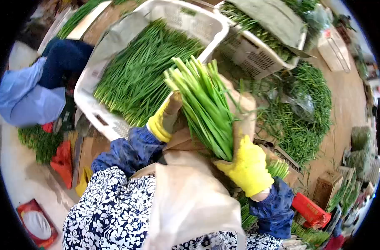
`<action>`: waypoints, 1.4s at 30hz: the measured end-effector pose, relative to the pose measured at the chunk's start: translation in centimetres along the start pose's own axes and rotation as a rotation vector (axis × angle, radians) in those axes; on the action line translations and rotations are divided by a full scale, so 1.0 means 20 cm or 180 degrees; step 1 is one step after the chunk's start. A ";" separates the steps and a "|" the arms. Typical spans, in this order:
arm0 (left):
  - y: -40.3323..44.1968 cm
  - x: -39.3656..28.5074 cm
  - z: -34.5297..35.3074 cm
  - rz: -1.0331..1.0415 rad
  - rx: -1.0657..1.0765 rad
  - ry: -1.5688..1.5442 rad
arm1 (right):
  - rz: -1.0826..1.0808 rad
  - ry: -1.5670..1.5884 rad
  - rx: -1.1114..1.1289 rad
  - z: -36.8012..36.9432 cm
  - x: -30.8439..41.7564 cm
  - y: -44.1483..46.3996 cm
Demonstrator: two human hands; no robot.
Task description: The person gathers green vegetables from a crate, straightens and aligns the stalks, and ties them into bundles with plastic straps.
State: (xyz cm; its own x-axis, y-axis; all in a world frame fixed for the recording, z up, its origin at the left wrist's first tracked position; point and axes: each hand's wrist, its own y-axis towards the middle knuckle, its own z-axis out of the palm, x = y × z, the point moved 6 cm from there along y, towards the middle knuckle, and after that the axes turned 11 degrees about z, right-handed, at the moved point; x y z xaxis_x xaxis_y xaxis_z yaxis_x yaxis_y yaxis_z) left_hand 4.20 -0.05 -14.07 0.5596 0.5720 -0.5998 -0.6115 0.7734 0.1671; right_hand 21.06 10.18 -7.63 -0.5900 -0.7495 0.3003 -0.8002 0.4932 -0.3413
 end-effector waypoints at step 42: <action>0.26 0.27 -0.35 -0.0691 -0.0226 -0.1445 | -0.0826 0.1382 -0.1569 -0.36 0.16 0.51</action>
State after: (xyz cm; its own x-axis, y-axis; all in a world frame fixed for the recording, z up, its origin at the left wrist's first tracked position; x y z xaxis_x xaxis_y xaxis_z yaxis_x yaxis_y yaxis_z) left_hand 0.13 5.15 -21.93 0.8550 0.4735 -0.2115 -0.4819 0.8761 0.0133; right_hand 10.23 15.99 -3.77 -0.2811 -0.6765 0.6807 -0.8158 0.5419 0.2017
